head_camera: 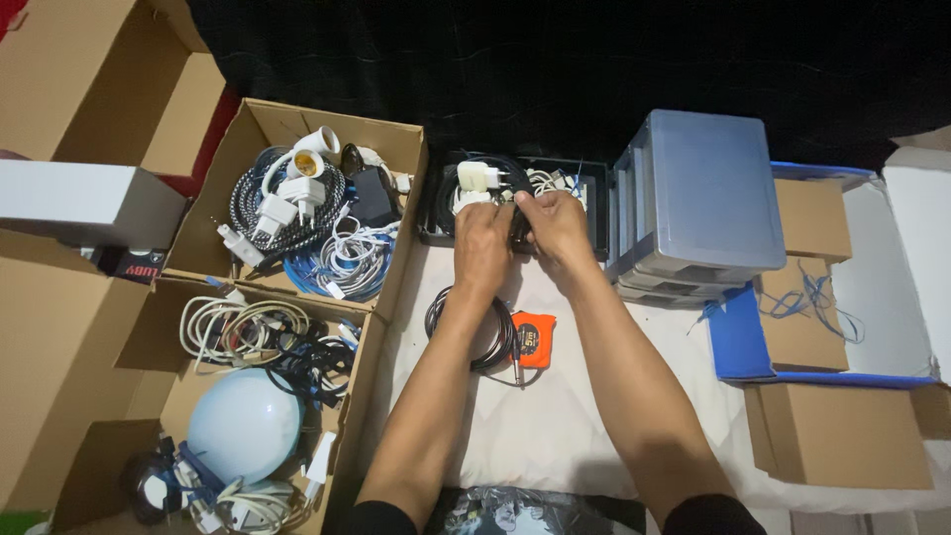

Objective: The person sorts various electronic accessories from a cardboard box onto a table. They handle multiple cables, adapters, and a light bulb, placing them into piles or back into the box.

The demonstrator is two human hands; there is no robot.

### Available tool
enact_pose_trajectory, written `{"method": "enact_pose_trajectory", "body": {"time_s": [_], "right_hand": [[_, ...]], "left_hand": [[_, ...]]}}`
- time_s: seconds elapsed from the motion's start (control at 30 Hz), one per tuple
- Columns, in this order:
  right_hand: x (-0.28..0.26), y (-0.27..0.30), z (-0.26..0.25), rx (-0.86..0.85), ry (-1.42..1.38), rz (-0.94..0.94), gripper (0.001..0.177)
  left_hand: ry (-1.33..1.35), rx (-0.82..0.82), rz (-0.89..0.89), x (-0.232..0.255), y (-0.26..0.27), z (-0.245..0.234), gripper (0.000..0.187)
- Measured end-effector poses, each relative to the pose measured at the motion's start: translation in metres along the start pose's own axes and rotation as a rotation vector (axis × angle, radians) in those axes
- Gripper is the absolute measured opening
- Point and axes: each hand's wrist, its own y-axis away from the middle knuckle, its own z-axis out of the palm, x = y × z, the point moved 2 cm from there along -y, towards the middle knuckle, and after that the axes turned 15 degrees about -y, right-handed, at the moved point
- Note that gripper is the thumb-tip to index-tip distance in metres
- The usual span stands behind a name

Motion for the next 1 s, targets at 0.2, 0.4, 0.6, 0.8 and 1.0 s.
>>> {"method": "enact_pose_trajectory", "body": {"time_s": [0.2, 0.4, 0.6, 0.8, 1.0], "right_hand": [[-0.006, 0.008, 0.004, -0.041, -0.228, 0.056, 0.042], [0.006, 0.012, 0.004, -0.106, -0.192, -0.239, 0.044], [-0.007, 0.036, 0.0, -0.151, -0.255, -0.189, 0.041], [-0.011, 0.084, -0.008, -0.227, -0.245, 0.096, 0.036], [0.014, 0.125, 0.001, -0.53, -0.049, 0.188, 0.028]], "left_hand": [[0.12, -0.111, 0.059, -0.004, 0.006, -0.006, 0.046], [0.115, -0.109, -0.012, -0.003, 0.014, -0.033, 0.054], [0.286, -0.058, 0.064, 0.001, 0.02, -0.092, 0.047], [0.292, 0.11, -0.057, 0.008, 0.03, -0.146, 0.022], [0.279, 0.054, -0.085, 0.007, 0.04, -0.161, 0.017]]}}
